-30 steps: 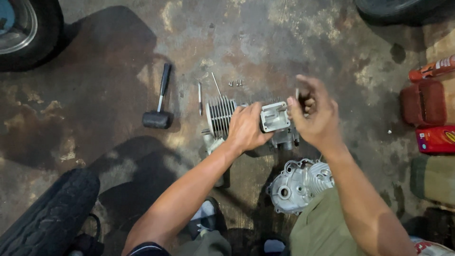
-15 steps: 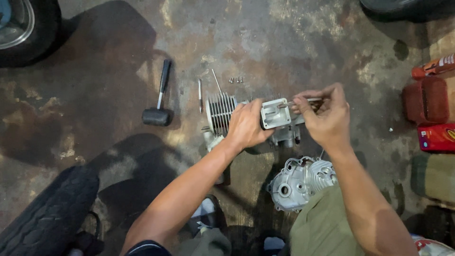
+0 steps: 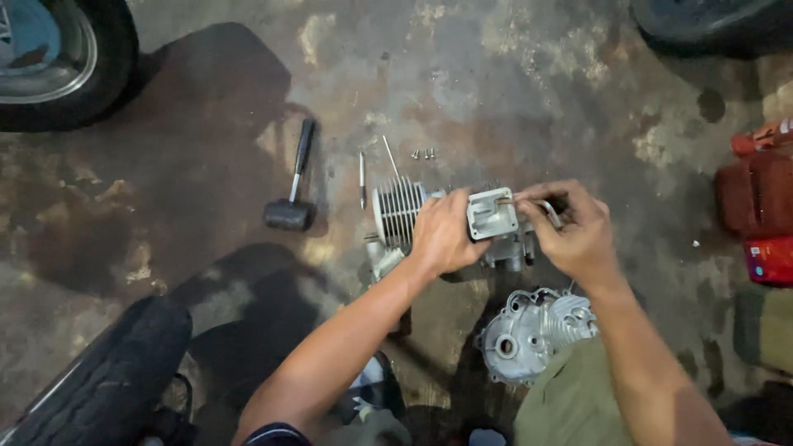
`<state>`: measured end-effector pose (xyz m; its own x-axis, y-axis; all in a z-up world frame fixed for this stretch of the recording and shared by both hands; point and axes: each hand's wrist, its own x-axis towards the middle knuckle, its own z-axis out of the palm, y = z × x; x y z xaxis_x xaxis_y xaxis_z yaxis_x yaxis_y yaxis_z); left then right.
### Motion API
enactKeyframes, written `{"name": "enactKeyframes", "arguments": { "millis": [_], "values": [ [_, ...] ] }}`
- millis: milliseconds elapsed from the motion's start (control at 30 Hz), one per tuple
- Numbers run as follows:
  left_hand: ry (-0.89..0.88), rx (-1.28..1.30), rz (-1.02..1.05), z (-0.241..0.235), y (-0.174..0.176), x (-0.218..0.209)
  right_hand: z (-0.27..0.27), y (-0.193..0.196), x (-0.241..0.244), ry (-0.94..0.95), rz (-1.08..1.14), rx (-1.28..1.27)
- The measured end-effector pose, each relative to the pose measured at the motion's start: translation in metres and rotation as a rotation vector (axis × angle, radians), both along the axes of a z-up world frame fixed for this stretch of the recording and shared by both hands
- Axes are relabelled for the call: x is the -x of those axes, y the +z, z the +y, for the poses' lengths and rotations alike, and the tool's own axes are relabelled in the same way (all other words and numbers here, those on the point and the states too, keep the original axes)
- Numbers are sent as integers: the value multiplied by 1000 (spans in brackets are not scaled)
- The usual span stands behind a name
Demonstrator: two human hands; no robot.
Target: Assembling a motorcycle engine by fitting the cylinder block onto the crankcase and using a rubber mallet to seat it.
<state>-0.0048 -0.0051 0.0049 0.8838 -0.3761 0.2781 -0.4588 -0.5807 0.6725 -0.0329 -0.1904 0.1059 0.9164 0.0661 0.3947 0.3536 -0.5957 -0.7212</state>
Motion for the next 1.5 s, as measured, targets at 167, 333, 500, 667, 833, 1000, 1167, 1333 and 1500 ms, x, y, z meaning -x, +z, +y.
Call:
{"name": "enactKeyframes", "arguments": {
  "millis": [167,333,500,667,833,1000,1167,1333,1500],
  "values": [
    [-8,19,27,-1,-2,2,4,-4,-1,32,-26,-103],
    [30,38,18,5,4,-2,2,-11,4,19,-92,-203],
    [57,-32,73,5,-7,-12,1,-5,2,8,-62,-288],
    [73,76,3,10,6,-7,1,-9,3,-65,-31,-276],
    [60,35,44,15,-11,-18,-4,-14,-1,-81,-88,-301],
    [85,103,140,23,-22,-33,-18,-15,3,-119,-45,-233],
    [97,80,127,23,-19,-42,-25,9,6,-126,62,-272],
    [72,173,274,31,6,-44,-52,14,19,-240,-44,-317],
    [7,163,383,23,41,-61,-102,76,56,-447,-136,-370]
  ]
}}
